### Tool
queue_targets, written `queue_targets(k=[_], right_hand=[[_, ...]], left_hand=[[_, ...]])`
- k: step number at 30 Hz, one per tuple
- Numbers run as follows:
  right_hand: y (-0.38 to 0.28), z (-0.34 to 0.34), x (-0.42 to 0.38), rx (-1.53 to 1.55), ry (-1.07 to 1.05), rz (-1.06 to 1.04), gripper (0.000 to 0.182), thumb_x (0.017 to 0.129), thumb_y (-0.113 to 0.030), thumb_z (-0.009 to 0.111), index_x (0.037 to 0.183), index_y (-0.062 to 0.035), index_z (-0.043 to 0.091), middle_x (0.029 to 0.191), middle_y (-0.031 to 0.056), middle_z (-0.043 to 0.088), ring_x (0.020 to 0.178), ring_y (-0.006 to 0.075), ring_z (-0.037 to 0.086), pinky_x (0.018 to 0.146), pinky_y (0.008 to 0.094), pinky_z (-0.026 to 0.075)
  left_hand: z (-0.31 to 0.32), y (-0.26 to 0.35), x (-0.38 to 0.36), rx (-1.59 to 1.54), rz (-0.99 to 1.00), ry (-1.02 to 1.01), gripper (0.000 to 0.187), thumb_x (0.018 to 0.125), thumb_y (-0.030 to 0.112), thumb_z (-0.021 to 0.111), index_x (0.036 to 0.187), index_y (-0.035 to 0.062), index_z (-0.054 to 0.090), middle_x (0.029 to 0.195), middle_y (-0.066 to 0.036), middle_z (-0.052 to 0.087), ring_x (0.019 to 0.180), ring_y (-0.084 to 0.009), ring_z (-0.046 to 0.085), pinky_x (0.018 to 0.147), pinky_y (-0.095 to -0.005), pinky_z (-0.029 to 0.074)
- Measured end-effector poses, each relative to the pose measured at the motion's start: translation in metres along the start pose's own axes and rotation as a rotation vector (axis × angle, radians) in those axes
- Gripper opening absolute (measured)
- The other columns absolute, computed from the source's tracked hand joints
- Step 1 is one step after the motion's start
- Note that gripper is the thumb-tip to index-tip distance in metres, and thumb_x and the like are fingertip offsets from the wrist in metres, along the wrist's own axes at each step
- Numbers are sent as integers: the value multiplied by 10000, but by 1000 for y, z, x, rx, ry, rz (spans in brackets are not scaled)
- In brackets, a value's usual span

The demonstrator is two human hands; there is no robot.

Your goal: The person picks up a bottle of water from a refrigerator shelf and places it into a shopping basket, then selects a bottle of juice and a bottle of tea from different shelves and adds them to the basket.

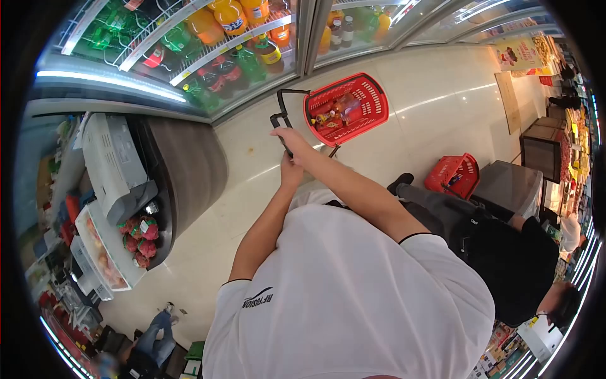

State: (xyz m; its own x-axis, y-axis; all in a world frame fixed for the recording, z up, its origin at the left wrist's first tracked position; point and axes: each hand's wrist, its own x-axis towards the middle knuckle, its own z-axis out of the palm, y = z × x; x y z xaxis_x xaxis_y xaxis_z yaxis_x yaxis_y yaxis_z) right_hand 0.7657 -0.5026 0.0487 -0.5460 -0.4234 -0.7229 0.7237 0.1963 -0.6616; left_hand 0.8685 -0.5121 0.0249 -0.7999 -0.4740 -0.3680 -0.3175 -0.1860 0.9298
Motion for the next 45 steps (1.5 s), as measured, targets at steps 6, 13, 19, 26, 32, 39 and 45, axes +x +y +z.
queue_targets(k=[6, 13, 19, 26, 32, 39, 45], right_hand=[[-2, 32, -7, 31, -238, 137, 578, 765, -345, 726, 1202, 4, 580, 1121, 116, 561, 1089, 203, 488, 897, 343, 410], [10, -58, -3, -130, -290, -8, 400, 924, -288, 605, 1263, -81, 561, 1176, 66, 640, 1067, 172, 612, 924, 307, 463], [39, -187, -26, -189, 133, 86, 348, 918, -315, 548, 1176, -86, 588, 1112, 73, 670, 993, 184, 632, 833, 316, 474], [52, -238, -55, -119, 300, 83, 321, 891, -284, 556, 1127, -73, 604, 1048, 86, 677, 893, 179, 643, 746, 300, 489], [68, -240, -44, -400, 216, 10, 272, 876, -246, 559, 1058, -57, 632, 938, 67, 687, 790, 170, 660, 644, 275, 492], [78, -244, -9, -618, 177, -109, 304, 834, -225, 628, 1028, 5, 670, 898, 89, 694, 777, 172, 664, 688, 311, 539], [104, -267, 39, -881, 142, -265, 288, 855, -256, 601, 957, 2, 678, 852, 111, 696, 757, 203, 657, 703, 342, 531]], left_hand=[[-59, -25, 7, -225, -224, 224, 186, 876, 183, 621, 975, 27, 636, 869, -28, 654, 816, -111, 583, 743, -297, 435], [-136, 6, 9, -376, -358, 493, 177, 821, 268, 656, 870, 98, 657, 819, 29, 625, 775, -84, 510, 733, -271, 373], [-184, 16, 12, -268, -274, 573, 163, 829, 253, 659, 804, 93, 640, 745, 42, 538, 670, -69, 436, 635, -249, 345], [-245, 0, -2, 22, -104, 688, 309, 891, 270, 644, 679, 58, 569, 645, 35, 480, 602, -73, 406, 565, -276, 319], [-262, 3, -23, 119, 40, 717, 329, 916, 262, 646, 681, 52, 551, 620, 47, 466, 564, -60, 397, 504, -266, 308], [-292, -2, -26, 164, 100, 795, 298, 925, 259, 641, 735, 33, 610, 631, 18, 539, 557, -72, 468, 495, -254, 355], [-318, -28, -37, 207, 104, 941, 295, 915, 277, 652, 888, -13, 605, 740, -43, 613, 644, -123, 551, 576, -290, 446]])
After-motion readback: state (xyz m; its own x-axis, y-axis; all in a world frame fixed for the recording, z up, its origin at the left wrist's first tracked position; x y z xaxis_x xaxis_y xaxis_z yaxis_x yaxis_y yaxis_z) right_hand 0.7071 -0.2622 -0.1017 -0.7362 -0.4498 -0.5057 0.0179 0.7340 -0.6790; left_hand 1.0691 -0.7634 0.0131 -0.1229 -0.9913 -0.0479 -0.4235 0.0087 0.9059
